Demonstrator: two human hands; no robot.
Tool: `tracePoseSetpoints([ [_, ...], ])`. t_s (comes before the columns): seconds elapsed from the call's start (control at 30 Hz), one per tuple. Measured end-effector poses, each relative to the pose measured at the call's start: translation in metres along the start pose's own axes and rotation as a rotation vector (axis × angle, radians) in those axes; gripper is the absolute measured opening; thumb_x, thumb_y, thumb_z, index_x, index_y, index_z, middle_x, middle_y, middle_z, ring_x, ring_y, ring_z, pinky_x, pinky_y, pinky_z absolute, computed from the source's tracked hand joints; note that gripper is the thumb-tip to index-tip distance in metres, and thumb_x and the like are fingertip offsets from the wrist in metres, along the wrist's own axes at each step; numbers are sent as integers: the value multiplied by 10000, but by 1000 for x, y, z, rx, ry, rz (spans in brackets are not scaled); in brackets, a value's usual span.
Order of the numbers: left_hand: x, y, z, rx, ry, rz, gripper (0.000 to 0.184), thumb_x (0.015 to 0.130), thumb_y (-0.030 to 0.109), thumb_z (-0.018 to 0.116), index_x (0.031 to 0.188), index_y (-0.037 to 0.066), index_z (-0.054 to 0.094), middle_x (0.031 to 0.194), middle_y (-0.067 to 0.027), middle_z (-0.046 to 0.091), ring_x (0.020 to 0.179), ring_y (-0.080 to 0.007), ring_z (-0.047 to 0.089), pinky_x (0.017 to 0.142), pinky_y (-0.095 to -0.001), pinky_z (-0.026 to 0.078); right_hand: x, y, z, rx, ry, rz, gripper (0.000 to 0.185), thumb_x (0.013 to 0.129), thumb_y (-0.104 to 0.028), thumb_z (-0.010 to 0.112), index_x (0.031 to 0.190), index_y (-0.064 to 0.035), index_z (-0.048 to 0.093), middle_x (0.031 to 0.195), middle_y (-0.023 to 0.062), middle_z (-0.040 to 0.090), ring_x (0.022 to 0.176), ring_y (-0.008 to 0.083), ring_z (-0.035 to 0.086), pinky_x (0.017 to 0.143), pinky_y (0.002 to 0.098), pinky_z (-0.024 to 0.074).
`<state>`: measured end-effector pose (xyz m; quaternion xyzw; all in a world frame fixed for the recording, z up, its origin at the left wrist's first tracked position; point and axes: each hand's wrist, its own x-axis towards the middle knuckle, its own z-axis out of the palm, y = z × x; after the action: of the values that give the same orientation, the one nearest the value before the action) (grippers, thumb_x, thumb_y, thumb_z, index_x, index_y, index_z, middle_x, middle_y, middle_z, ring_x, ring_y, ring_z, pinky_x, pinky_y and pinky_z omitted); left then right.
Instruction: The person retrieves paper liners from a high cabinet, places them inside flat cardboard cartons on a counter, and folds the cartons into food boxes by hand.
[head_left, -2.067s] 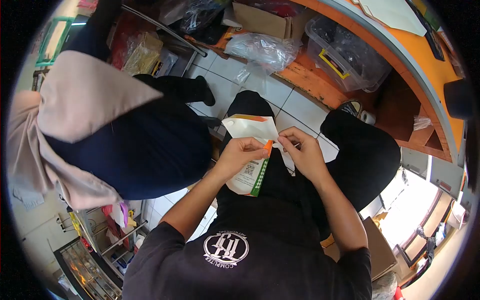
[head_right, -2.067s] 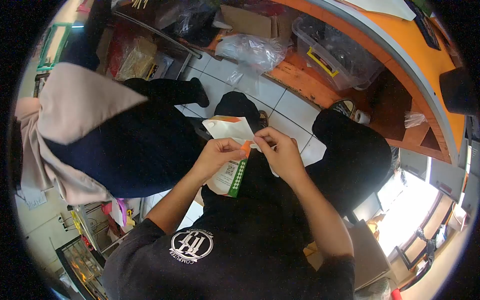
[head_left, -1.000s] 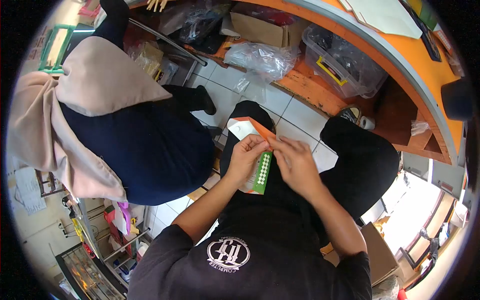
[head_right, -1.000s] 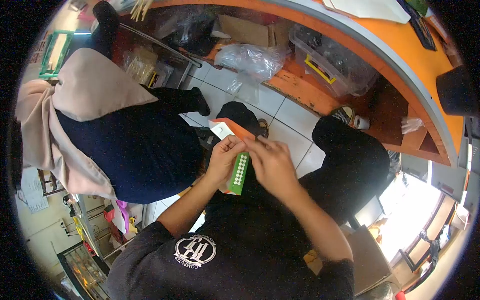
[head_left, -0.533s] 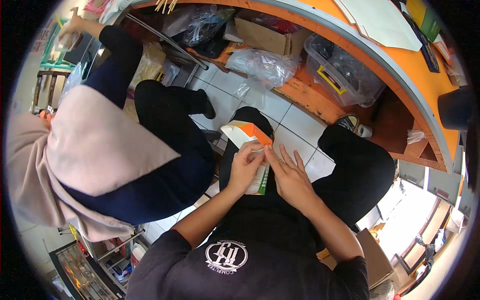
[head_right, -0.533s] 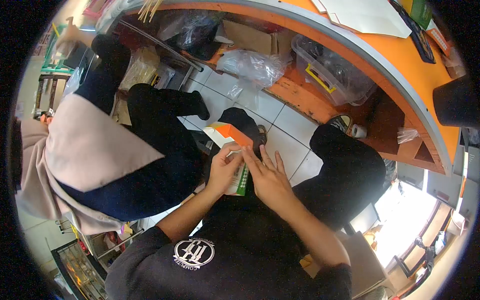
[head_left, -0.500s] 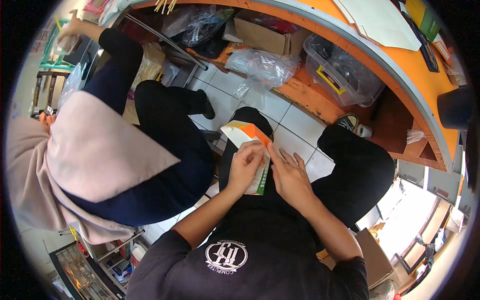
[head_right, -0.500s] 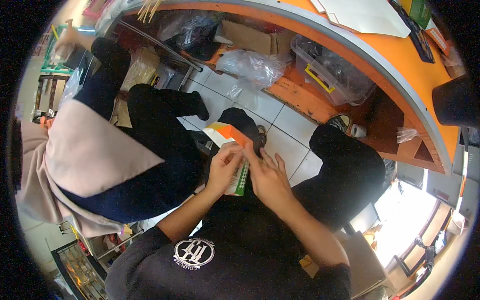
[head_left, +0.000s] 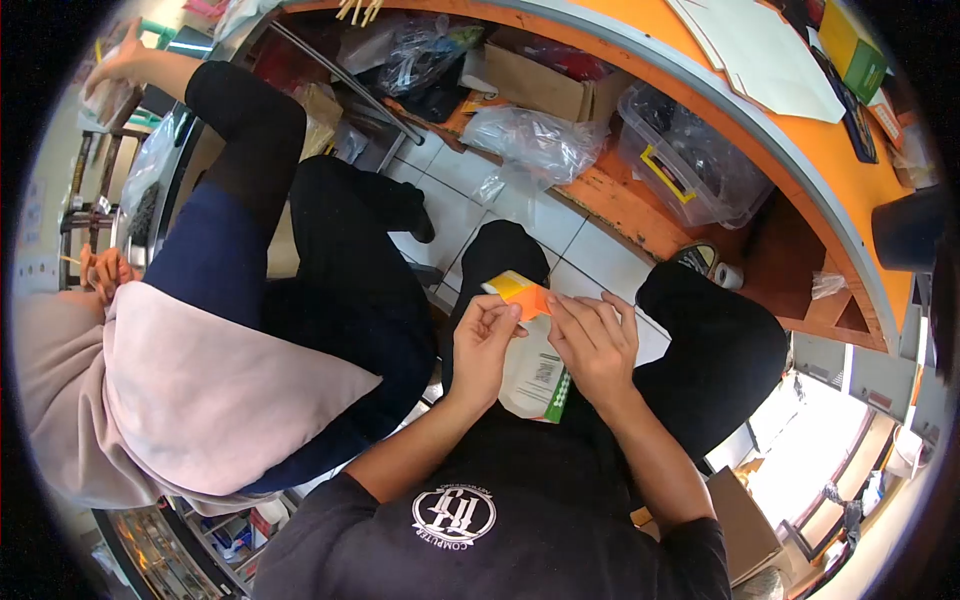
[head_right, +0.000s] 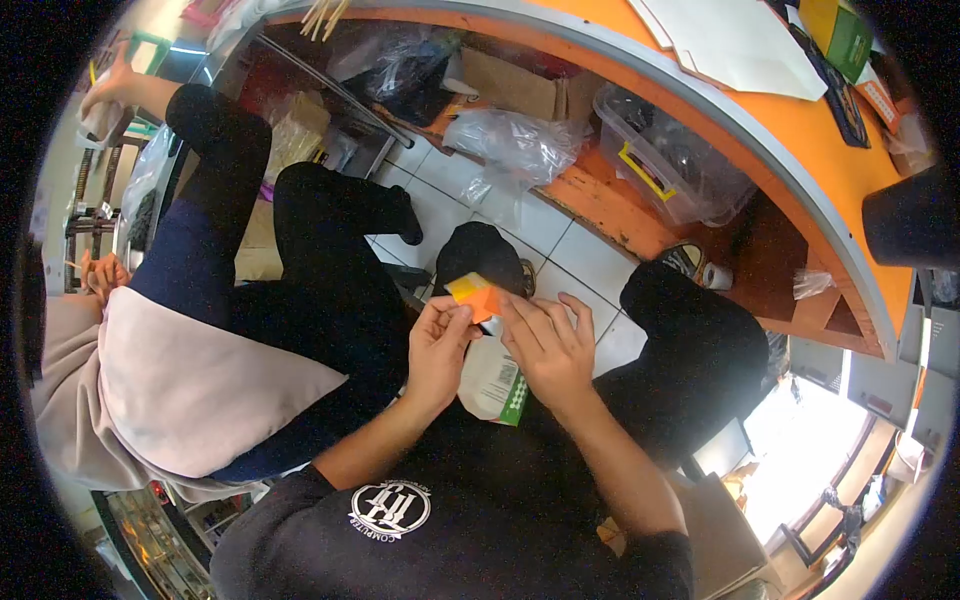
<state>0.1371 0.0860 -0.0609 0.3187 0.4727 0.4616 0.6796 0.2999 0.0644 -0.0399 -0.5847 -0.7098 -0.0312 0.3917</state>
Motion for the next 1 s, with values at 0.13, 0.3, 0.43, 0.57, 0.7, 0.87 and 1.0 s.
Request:
tracePoseSetpoints([
  [0.13,1,-3,-4,69,-53,65,83,965,48,693,1017,23,634,977,-65,705,857,-81,653,743,-245,532,2,4,-2,246,56,51,354,681,45,793,1017,-54,743,998,54,719,889,227,675,816,374,537],
  [0.3,9,-2,-4,-85,-237,-22,90,922,-12,719,980,19,657,991,-63,713,854,-89,663,764,-250,541,1,2,-4,412,38,225,279,714,61,778,975,-32,749,1014,83,706,911,234,671,815,346,542],
  [0.43,10,-1,3,-64,-213,-25,130,900,-38,730,989,18,653,998,-70,719,899,-105,678,819,-258,541,-7,12,-7,593,-23,473,212,799,50,748,999,-21,754,1160,108,674,1038,232,671,876,342,541],
  [0.57,10,-2,16,-63,-178,19,145,894,-39,737,993,14,646,1010,-77,723,945,-117,684,856,-260,538,-6,13,-6,720,-1,485,150,883,5,719,1026,-7,761,1275,133,611,1167,262,640,982,350,519],
  [0.7,13,2,20,25,-214,27,153,890,-29,747,988,14,637,1005,-73,718,949,-104,676,850,-258,536,-11,16,-6,804,-11,598,147,891,1,715,1030,-1,761,1268,140,624,1142,254,649,968,348,522],
  [0.87,13,5,28,225,-191,39,166,879,18,781,970,15,642,1017,-63,709,943,-91,655,844,-262,528,-13,21,-27,725,-91,650,148,906,-37,713,1045,-24,765,1215,142,693,1102,237,666,930,332,531],
  [1.0,20,11,43,241,-193,162,200,867,0,785,1016,-9,653,1007,-55,712,920,-92,653,831,-259,525,-13,28,-26,573,-50,338,157,913,-55,708,1058,-37,766,1233,153,700,1091,256,668,911,352,544],
])
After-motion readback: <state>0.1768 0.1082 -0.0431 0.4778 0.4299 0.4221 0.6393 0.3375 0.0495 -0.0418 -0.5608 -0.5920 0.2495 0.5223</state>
